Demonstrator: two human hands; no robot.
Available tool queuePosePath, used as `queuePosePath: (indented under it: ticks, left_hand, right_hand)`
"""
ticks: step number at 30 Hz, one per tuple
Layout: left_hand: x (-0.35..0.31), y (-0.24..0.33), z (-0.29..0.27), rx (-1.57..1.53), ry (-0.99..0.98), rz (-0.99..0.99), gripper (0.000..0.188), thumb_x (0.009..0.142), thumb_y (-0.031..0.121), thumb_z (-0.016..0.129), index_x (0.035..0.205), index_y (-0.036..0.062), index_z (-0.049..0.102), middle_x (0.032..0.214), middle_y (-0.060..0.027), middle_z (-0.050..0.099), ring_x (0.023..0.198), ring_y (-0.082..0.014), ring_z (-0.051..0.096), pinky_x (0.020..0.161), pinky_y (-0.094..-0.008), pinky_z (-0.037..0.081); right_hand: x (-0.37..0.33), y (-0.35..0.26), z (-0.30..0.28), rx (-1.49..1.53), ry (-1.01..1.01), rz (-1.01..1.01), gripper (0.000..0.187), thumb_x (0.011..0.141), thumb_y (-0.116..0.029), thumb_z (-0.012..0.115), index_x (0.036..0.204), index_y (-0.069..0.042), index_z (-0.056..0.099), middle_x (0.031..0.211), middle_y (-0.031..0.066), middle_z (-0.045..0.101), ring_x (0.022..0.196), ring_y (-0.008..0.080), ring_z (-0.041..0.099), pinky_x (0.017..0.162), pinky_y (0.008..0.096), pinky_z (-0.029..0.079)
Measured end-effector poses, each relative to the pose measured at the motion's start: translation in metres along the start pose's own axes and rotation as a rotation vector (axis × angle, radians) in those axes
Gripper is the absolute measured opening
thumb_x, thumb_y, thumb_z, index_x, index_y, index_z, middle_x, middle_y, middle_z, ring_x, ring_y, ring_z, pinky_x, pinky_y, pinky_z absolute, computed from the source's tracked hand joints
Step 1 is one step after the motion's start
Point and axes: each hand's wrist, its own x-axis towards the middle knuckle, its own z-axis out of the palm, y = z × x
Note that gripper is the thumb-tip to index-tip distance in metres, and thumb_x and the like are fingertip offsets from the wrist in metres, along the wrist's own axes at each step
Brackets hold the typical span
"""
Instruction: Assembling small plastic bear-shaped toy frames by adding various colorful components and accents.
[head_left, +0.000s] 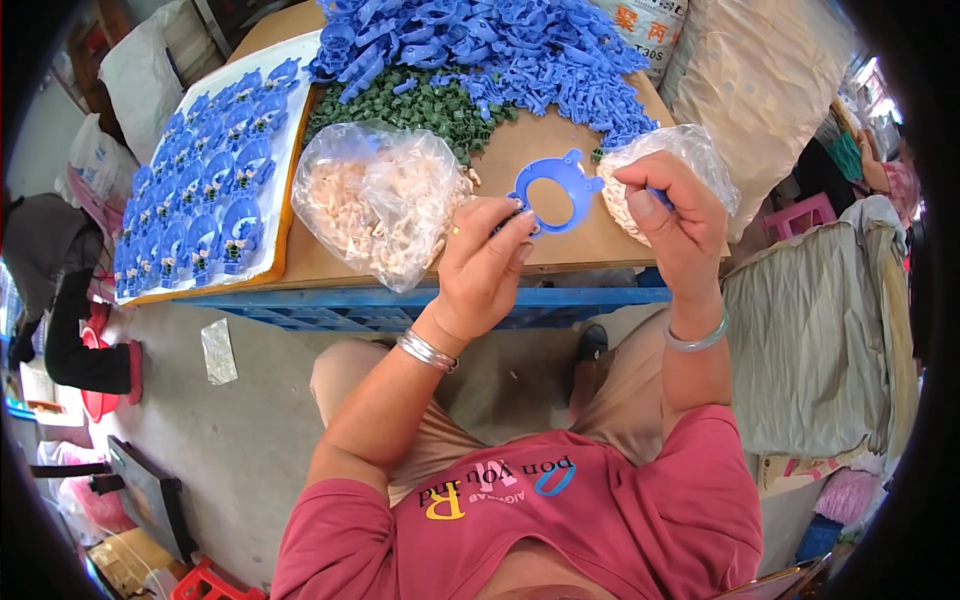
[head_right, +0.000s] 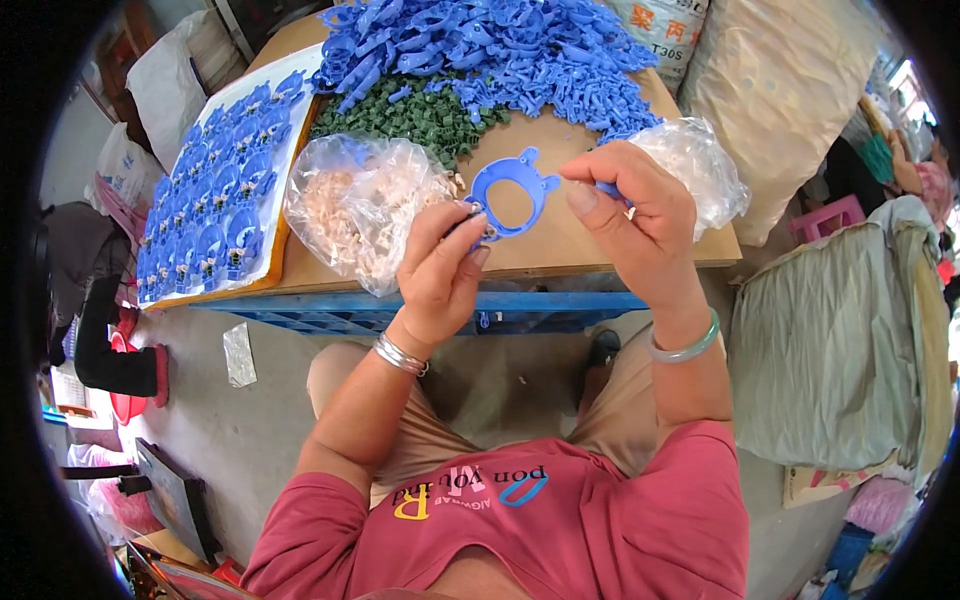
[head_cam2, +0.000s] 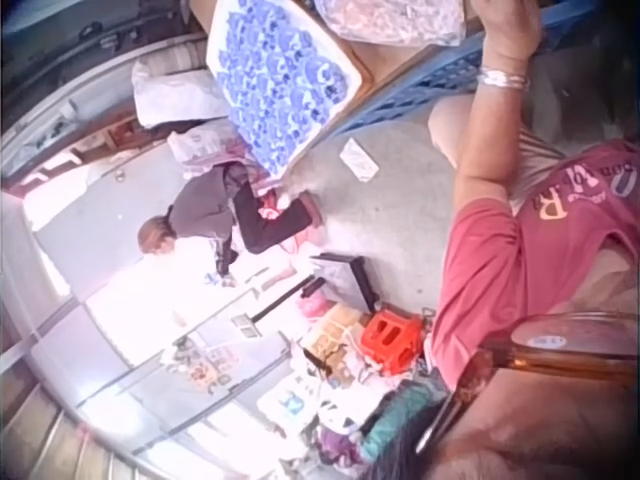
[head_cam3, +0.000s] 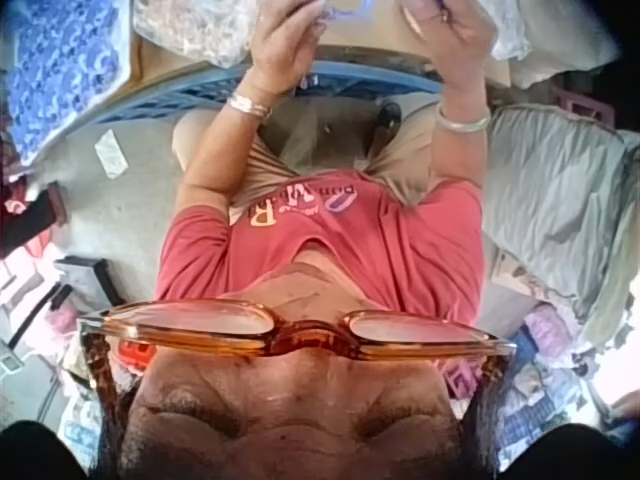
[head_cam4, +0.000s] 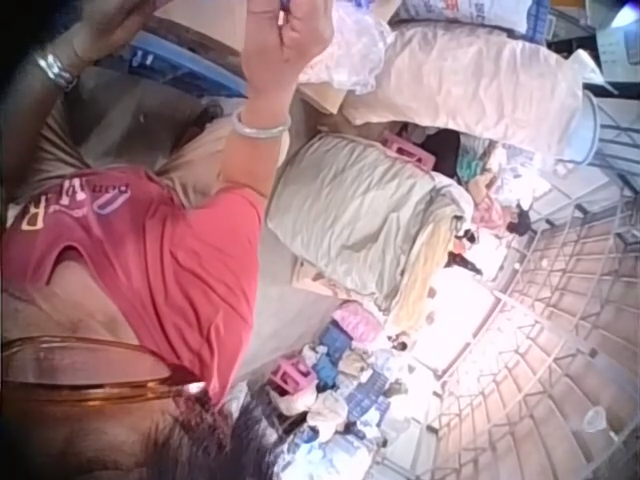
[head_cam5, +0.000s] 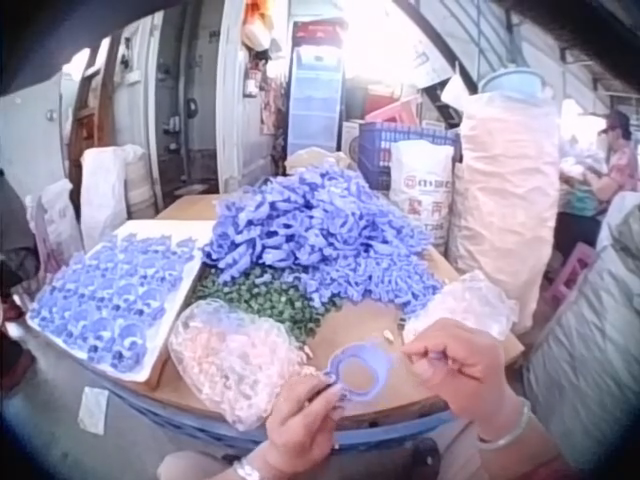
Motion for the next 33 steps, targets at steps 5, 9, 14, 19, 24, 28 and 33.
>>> queuePosePath:
  ticks: [5,9,14,19,24,28,33]
  left_hand:
    - [-0.007,-0.004,0.000,-0.207,0.063,-0.551,0.020,0.080,-0.001,0.051,0.100,-0.0016,0.056,0.104,-0.0122,0.053,0.086,-0.0214,0.055,0.072,-0.0303,0.046]
    - [-0.011,-0.019,-0.002,-1.250,0.408,-1.153,0.025,0.087,0.010,0.048,0.108,-0.0041,0.049,0.096,-0.0137,0.057,0.082,-0.0246,0.057,0.070,-0.0343,0.048]
    - [-0.010,-0.019,-0.003,-1.363,0.414,-1.244,0.023,0.087,0.010,0.048,0.106,-0.0039,0.051,0.092,-0.0125,0.058,0.079,-0.0233,0.057,0.068,-0.0336,0.049]
    - [-0.009,-0.019,-0.005,-1.383,0.441,-1.347,0.023,0.087,0.010,0.048,0.105,-0.0031,0.051,0.092,-0.0124,0.058,0.077,-0.0243,0.057,0.066,-0.0334,0.050]
    - [-0.008,-0.017,-0.003,-1.326,0.412,-1.366,0.022,0.088,0.012,0.048,0.103,-0.0026,0.053,0.089,-0.0104,0.058,0.074,-0.0224,0.057,0.064,-0.0318,0.049]
    - [-0.008,-0.009,0.001,-1.075,0.283,-1.262,0.018,0.085,0.008,0.051,0.099,-0.0018,0.056,0.090,-0.0110,0.057,0.074,-0.0208,0.056,0.064,-0.0305,0.047]
    - [-0.004,0.001,0.004,0.015,-0.020,-0.403,0.024,0.072,-0.003,0.059,0.095,-0.0017,0.057,0.093,-0.0147,0.052,0.079,-0.0265,0.052,0.068,-0.0332,0.044]
  right_hand:
    - [-0.002,0.002,-0.001,0.151,-0.046,0.160,0.016,0.079,-0.002,0.052,0.094,0.002,0.057,0.081,0.0021,0.051,0.067,0.0075,0.042,0.060,0.0195,0.035]
    - [-0.001,0.008,-0.001,0.270,-0.087,0.272,0.024,0.078,0.001,0.048,0.102,0.002,0.055,0.086,0.0020,0.050,0.073,0.0068,0.043,0.064,0.0185,0.034]
    - [-0.003,0.012,0.011,0.201,-0.108,0.185,0.027,0.079,0.004,0.047,0.104,0.001,0.055,0.088,0.0026,0.051,0.078,0.0069,0.045,0.068,0.0190,0.036]
    - [-0.008,0.014,0.023,0.321,-0.157,0.294,0.024,0.080,0.002,0.050,0.103,0.001,0.056,0.085,0.0035,0.055,0.073,0.0095,0.049,0.065,0.0229,0.041]
    - [-0.009,0.023,0.032,-0.063,-0.276,0.083,0.019,0.080,-0.002,0.052,0.098,-0.003,0.058,0.083,0.0088,0.058,0.066,0.0176,0.054,0.058,0.0263,0.043]
    - [-0.007,0.025,0.044,-0.197,-0.237,-0.144,0.016,0.078,-0.001,0.053,0.093,-0.003,0.058,0.082,0.0123,0.057,0.065,0.0242,0.055,0.057,0.0296,0.044]
    - [-0.005,0.025,0.042,-0.274,-0.167,-0.142,0.012,0.074,0.000,0.054,0.085,-0.003,0.057,0.080,0.0113,0.055,0.067,0.0270,0.055,0.056,0.0322,0.043]
